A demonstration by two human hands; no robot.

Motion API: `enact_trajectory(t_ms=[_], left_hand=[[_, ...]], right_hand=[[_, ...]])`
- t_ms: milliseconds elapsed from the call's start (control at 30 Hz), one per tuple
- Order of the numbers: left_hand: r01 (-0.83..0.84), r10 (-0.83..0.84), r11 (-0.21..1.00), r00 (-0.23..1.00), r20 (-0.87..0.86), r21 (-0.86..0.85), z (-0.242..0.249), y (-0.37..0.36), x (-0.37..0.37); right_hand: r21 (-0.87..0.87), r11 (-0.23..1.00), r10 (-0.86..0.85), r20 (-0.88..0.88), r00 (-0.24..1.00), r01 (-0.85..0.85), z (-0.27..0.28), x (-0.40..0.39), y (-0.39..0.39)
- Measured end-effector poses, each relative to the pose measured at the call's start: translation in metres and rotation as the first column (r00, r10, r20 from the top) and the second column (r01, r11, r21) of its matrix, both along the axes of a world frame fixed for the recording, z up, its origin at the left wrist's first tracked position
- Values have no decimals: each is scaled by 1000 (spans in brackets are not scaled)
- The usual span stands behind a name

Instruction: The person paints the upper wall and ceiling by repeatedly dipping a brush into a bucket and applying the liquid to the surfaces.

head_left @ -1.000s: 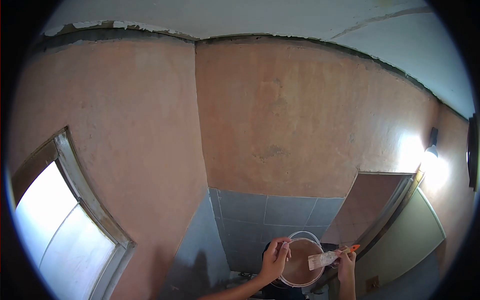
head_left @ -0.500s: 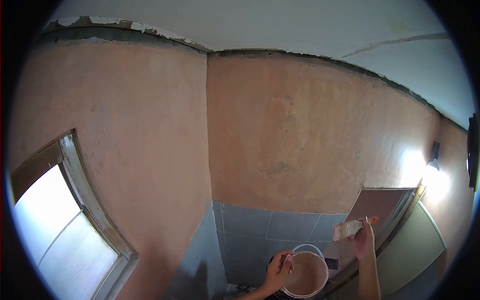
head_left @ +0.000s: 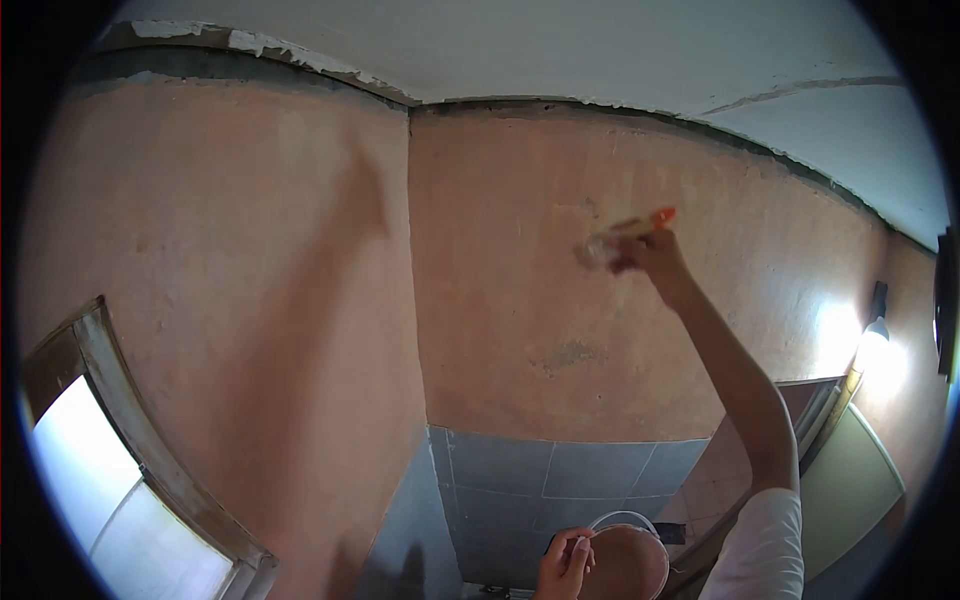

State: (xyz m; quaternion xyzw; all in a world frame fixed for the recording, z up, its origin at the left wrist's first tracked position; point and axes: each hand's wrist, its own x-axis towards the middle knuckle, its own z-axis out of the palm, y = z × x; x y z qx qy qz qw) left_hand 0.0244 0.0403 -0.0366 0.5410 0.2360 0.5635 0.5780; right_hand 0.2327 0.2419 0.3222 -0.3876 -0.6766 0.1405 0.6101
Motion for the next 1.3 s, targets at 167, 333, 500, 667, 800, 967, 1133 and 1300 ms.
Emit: enact_trajectory(t_ms=[167, 333, 500, 667, 800, 967, 1133, 1300], left_hand=[[-53, 51, 998, 998, 45, 33, -8, 9, -2], [-36, 33, 998, 999, 42, 60, -8, 11, -3], [2, -3, 1000, 999, 36, 16, -13, 12, -5], [11, -9, 1000, 998, 70, -25, -12, 10, 1], [-31, 32, 1000, 996, 87, -4, -13, 10, 1], [-27, 26, 999, 997, 67, 20, -6, 11, -1], [-21, 20, 1000, 999, 47, 15, -7, 13, 1], [-20, 21, 1000, 998, 67, -9, -12, 15, -2]], right_hand=[[195, 981, -52, 177, 983, 16, 89, -5, 58], [367, 920, -250, 285, 925, 136, 117, -15, 87], [397, 908, -228, 208, 951, 131, 121, -13, 95], [510, 836, -416, 347, 840, 203, 79, -11, 85], [417, 891, -388, 500, 774, 178, 16, -11, 71], [463, 849, -466, 433, 771, 253, 73, -12, 68], [689, 683, -606, 349, 715, 243, 102, -24, 77], [599, 796, -548, 651, 525, 88, -19, -19, 91]])
